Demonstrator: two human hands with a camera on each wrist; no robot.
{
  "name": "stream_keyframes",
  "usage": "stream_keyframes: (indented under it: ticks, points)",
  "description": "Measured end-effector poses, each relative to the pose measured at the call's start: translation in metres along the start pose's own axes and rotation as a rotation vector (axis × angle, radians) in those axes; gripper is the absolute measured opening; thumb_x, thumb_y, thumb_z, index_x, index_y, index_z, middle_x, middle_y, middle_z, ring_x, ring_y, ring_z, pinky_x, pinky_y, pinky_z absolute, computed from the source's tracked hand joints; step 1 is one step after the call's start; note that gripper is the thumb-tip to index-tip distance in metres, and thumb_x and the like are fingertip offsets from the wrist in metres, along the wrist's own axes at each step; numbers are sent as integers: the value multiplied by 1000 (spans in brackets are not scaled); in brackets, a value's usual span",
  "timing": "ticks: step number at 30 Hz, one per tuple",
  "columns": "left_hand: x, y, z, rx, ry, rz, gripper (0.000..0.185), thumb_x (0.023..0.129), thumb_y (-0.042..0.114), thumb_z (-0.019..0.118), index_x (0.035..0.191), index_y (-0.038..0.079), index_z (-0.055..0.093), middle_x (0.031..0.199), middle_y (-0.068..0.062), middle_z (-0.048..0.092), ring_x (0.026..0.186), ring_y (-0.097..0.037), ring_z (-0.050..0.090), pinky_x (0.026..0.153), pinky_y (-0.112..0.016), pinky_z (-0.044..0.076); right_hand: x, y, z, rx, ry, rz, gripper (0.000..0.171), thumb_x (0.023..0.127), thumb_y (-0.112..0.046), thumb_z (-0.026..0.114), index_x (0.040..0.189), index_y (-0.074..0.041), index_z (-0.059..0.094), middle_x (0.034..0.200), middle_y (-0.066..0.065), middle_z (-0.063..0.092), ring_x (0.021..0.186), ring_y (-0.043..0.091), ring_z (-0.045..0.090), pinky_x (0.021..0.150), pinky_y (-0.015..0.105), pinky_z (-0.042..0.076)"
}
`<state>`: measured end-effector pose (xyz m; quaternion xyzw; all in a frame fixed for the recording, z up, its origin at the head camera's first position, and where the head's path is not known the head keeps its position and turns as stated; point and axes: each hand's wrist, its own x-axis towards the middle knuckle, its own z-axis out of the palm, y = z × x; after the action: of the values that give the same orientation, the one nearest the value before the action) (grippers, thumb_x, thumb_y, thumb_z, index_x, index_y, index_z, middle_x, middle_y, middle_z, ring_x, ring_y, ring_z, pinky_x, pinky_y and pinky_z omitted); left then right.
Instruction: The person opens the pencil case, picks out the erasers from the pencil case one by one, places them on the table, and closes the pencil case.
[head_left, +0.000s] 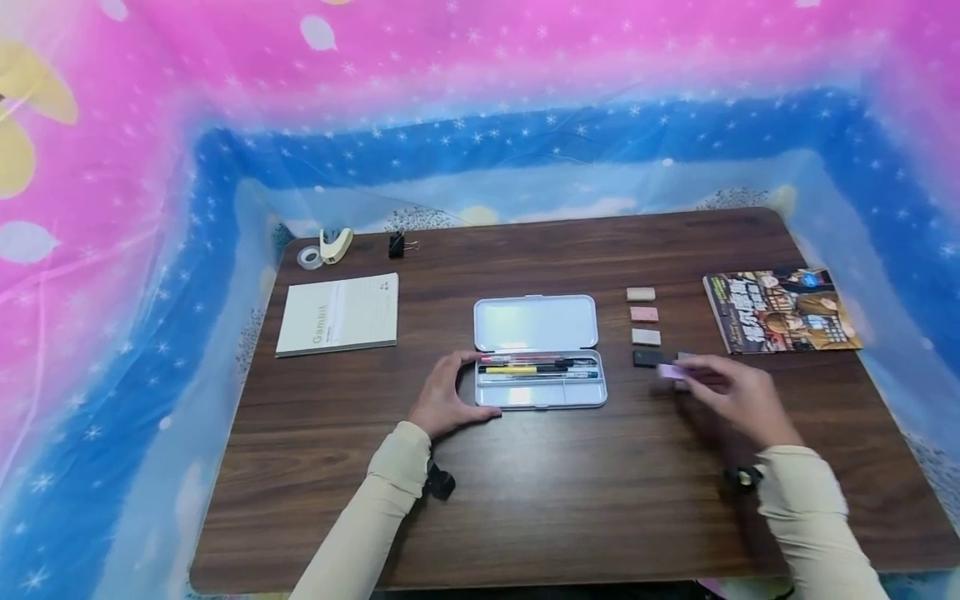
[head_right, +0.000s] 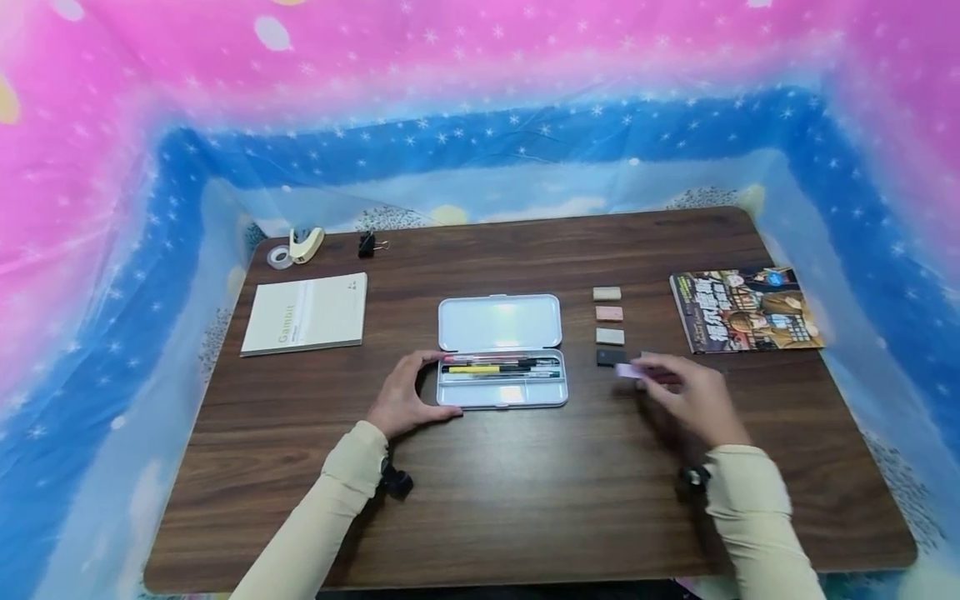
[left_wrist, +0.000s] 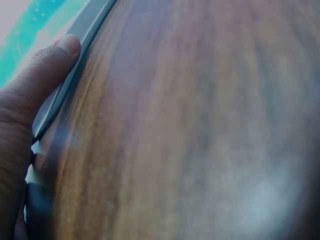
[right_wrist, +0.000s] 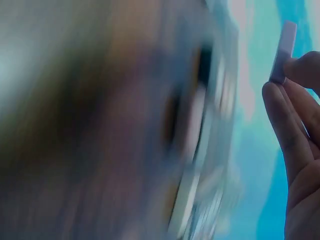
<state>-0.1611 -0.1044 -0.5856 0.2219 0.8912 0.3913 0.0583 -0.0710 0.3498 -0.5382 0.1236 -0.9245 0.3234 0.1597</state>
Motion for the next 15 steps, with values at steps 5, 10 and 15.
stream_keyframes:
  ticks: [5, 10, 15]
  points:
    - [1, 0, 3, -8, 10, 1, 95, 67, 38, 103, 145, 12, 56, 142, -7, 60, 133, -29, 53, 115, -49, 43, -38, 38, -34, -51, -32, 265, 27, 93, -4, 81, 118, -13, 79, 111, 15, 78, 90, -16, 57, 74, 2, 43]
    - [1, -1, 6, -13, 31, 14, 93, 66, 35, 103, 143, 12, 56, 141, -8, 60, 133, -31, 53, 114, -52, 43, -55, 63, -39, -61, -45, 348, 23, 96, -10, 79, 119, -13, 79, 116, 19, 76, 91, -15, 55, 73, 3, 42]
    - [1, -2, 4, -2, 20, 15, 94, 68, 38, 102, 144, 12, 55, 142, -8, 60, 133, -31, 53, 114, -52, 43, -57, 72, -35, -52, -57, 369, 21, 96, -7, 78, 116, -10, 79, 118, 22, 75, 89, -18, 53, 71, 3, 43]
